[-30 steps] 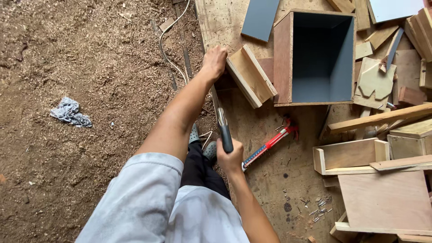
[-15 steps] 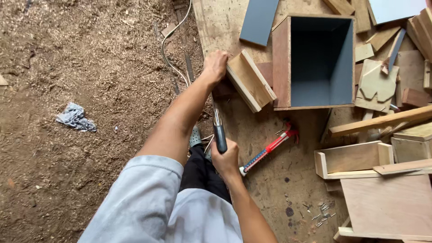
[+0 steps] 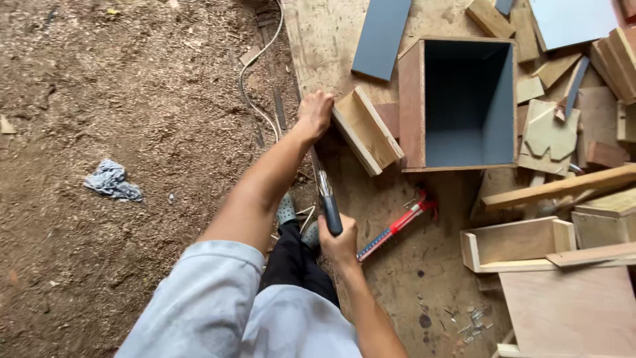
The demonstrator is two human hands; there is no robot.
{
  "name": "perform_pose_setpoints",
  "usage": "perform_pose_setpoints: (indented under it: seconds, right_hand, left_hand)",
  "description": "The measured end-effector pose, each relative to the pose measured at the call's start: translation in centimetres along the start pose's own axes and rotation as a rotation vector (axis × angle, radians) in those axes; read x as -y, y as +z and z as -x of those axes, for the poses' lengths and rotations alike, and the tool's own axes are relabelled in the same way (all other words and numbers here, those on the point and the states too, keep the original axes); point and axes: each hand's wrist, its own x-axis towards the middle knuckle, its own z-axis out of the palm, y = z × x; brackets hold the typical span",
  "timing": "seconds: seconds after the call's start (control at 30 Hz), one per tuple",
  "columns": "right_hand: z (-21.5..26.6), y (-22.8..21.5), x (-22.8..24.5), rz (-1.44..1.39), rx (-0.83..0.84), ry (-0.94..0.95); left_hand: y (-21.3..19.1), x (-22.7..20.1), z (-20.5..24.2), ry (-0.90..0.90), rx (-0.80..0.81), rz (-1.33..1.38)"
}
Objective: The person uses a hand saw to cut a small rectangular piece of wood on a workbench. They hold the wood steady with one hand and saw with the other, completing the cut and separating the piece.
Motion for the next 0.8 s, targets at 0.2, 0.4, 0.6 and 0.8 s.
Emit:
perform_pose_setpoints:
  seconds: [0.2, 0.4, 0.6, 0.8]
  right_hand:
    - [7.0, -3.0, 1.2, 0.072, -0.039, -0.022]
    - [0.3, 0.8, 0.5, -0.052, 0.000, 0.017]
    - [7.8, -3.1, 0.3, 0.035, 0.014, 0.044]
    - [4.1, -0.9, -1.5, -0.084, 0.049, 0.005]
  left_hand:
    - [0.1, 0.3, -0.4, -0.099, 0.156, 0.015]
    - [0.6, 0.4, -0.2, -0.073, 0.012, 0.017]
    - [1.6, 0.2, -0.4, -0.134, 0.081, 0.045]
    - [2.3, 0.8, 0.1, 0.036, -0.136, 0.071]
